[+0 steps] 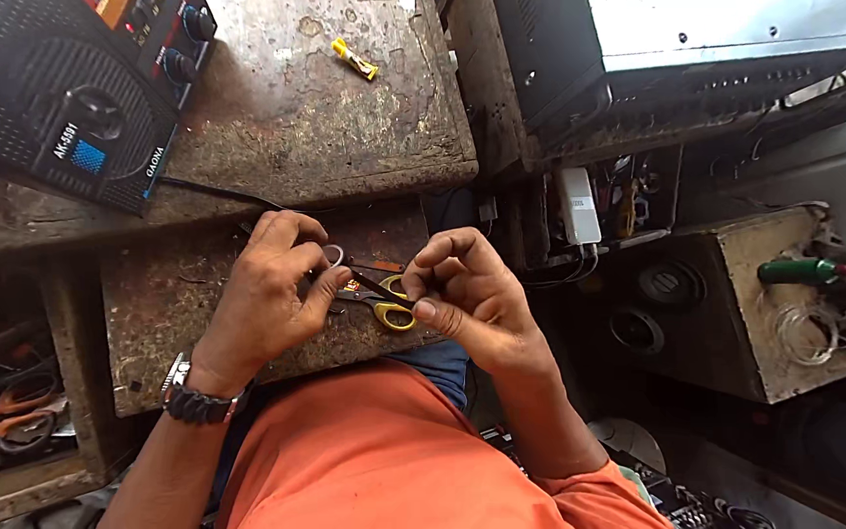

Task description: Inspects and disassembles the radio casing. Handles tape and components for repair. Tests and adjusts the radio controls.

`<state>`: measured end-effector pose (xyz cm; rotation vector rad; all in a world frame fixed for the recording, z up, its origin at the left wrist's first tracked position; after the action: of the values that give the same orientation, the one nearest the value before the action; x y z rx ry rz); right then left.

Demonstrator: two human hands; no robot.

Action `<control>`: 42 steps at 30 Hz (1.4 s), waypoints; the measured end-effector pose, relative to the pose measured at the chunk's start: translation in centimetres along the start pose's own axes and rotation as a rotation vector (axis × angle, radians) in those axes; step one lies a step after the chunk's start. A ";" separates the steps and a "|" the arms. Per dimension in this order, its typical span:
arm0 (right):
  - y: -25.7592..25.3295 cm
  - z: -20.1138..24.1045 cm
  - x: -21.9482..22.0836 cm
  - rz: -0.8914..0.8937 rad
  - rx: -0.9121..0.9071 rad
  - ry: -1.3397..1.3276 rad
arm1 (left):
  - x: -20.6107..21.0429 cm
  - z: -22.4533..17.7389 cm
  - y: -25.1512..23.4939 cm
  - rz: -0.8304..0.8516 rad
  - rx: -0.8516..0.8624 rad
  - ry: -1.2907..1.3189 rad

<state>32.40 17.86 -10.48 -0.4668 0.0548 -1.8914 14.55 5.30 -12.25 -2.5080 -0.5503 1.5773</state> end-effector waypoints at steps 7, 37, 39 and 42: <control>-1.4 0.1 -3.9 -0.153 0.040 0.263 | 0.7 -3.3 0.9 0.109 0.172 0.558; 3.0 -3.3 1.3 0.130 0.102 1.266 | 1.4 -1.2 -0.6 0.216 -0.021 0.622; 3.6 -3.1 1.4 0.112 0.131 1.294 | 1.3 -1.2 -0.8 0.219 -0.025 0.639; 4.6 -2.4 0.8 0.064 0.209 1.331 | 1.3 -1.1 -0.8 0.245 -0.038 0.656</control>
<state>35.41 15.03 -13.66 0.9694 0.7170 -1.8033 15.81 6.64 -12.63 -2.9740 -0.1854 0.6986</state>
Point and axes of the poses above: each hand's wrist, its own y-axis away from the middle knuckle, its own x-axis out of the palm, z = x × y, the point moved 5 cm from there along -y, towards the middle knuckle, and after that the axes turned 9 degrees about -y, right-handed, at the moved point
